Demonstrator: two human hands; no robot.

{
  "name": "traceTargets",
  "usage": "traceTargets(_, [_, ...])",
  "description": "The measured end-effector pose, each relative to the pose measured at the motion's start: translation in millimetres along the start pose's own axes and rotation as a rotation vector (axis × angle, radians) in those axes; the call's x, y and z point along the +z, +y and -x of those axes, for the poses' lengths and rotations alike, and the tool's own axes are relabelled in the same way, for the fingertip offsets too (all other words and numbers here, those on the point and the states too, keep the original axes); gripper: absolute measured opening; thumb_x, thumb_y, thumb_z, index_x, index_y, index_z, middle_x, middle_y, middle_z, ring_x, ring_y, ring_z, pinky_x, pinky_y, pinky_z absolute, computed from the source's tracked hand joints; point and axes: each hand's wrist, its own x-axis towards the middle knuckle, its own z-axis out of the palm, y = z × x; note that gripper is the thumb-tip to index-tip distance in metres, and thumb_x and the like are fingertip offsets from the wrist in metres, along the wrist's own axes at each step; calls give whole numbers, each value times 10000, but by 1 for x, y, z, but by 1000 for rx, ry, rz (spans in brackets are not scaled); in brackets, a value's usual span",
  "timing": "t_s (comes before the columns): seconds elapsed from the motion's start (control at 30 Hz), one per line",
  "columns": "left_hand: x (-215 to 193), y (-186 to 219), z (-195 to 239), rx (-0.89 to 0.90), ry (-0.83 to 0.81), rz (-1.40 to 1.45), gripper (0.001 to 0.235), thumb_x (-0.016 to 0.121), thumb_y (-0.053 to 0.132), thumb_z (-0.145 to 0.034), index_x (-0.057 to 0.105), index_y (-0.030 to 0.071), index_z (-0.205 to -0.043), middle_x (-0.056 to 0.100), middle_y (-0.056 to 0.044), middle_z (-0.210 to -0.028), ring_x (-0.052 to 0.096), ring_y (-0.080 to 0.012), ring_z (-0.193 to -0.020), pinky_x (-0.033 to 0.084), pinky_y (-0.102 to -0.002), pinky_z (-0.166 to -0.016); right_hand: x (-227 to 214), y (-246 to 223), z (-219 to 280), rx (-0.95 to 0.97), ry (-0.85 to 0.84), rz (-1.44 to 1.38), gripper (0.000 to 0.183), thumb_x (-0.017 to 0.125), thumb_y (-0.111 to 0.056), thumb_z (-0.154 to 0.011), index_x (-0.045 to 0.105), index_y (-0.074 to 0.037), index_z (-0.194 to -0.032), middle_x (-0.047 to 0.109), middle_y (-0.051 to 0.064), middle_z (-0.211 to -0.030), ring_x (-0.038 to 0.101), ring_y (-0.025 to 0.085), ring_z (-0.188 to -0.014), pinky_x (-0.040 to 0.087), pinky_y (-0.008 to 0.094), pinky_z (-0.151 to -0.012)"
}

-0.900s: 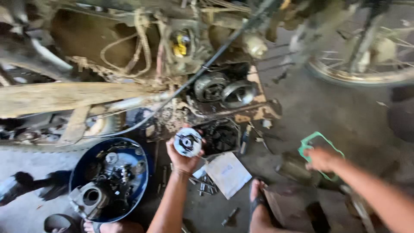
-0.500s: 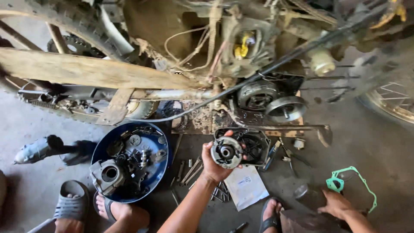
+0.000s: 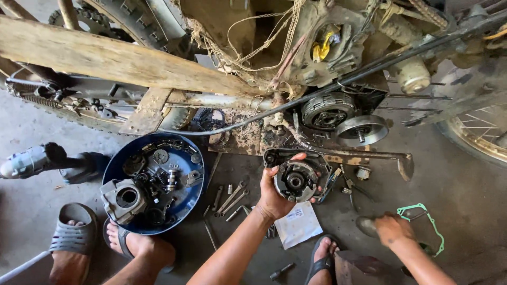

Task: The person works on a disassembled motorcycle engine, handling small metal parts and placing them into the engine casing. They use a cordless impact driver to tighten bolts on the engine assembly and later use pliers to adjust a component.

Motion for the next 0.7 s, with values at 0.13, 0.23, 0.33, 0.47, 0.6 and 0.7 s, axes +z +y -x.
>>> traceTargets(0.13, [15, 1, -3, 7, 18, 9, 762, 473, 587, -940, 441, 200, -1595, 636, -208, -1377, 673, -428, -1117, 591, -522, -838, -11, -3, 7, -9, 42, -2, 146, 646, -216, -978, 707, -237, -1108, 725, 7, -1204, 669, 201, -1201, 549, 385, -1014])
traceTargets(0.23, [19, 2, -4, 21, 42, -3, 737, 468, 576, -940, 453, 193, -1569, 639, -195, -1373, 671, -426, -1119, 590, -525, -833, -76, -17, 39, -17, -11, -11, 275, 732, -275, -878, 669, -202, -1135, 685, 18, -1221, 636, 205, -1214, 535, 372, -1020])
traceTargets(0.33, [17, 1, -4, 36, 65, -13, 724, 460, 569, -942, 461, 186, -1555, 641, -188, -1369, 668, -424, -1124, 588, -530, -833, -147, -39, 71, -32, 30, 24, 515, 788, -407, -802, 625, -146, -1215, 655, 71, -1224, 618, 252, -1208, 528, 412, -993])
traceTargets(0.47, [14, -3, -6, 69, 100, -28, 696, 437, 548, -952, 465, 162, -1530, 651, -171, -1349, 670, -391, -1135, 580, -539, -841, -238, -71, 118, -95, 532, -278, 369, 724, -358, -855, 652, -119, -1126, 700, 107, -1049, 705, 276, -933, 606, 403, -789])
traceTargets(0.6, [11, -13, -7, 166, 180, -124, 678, 435, 502, -941, 478, 121, -1500, 657, -130, -1317, 656, -305, -1183, 553, -497, -957, -310, -112, 169, -271, 850, -735, 416, 683, -171, -870, 682, -210, -1284, 744, 68, -905, 735, 241, -645, 628, 362, -572])
traceTargets(0.7, [17, -20, -7, 225, 193, -204, 670, 450, 473, -920, 488, 118, -1487, 653, -107, -1305, 631, -257, -1206, 514, -421, -1054, -333, -133, 175, -403, 901, -759, 539, 659, -108, -847, 653, -215, -1376, 747, 59, -919, 738, 221, -639, 625, 361, -570])
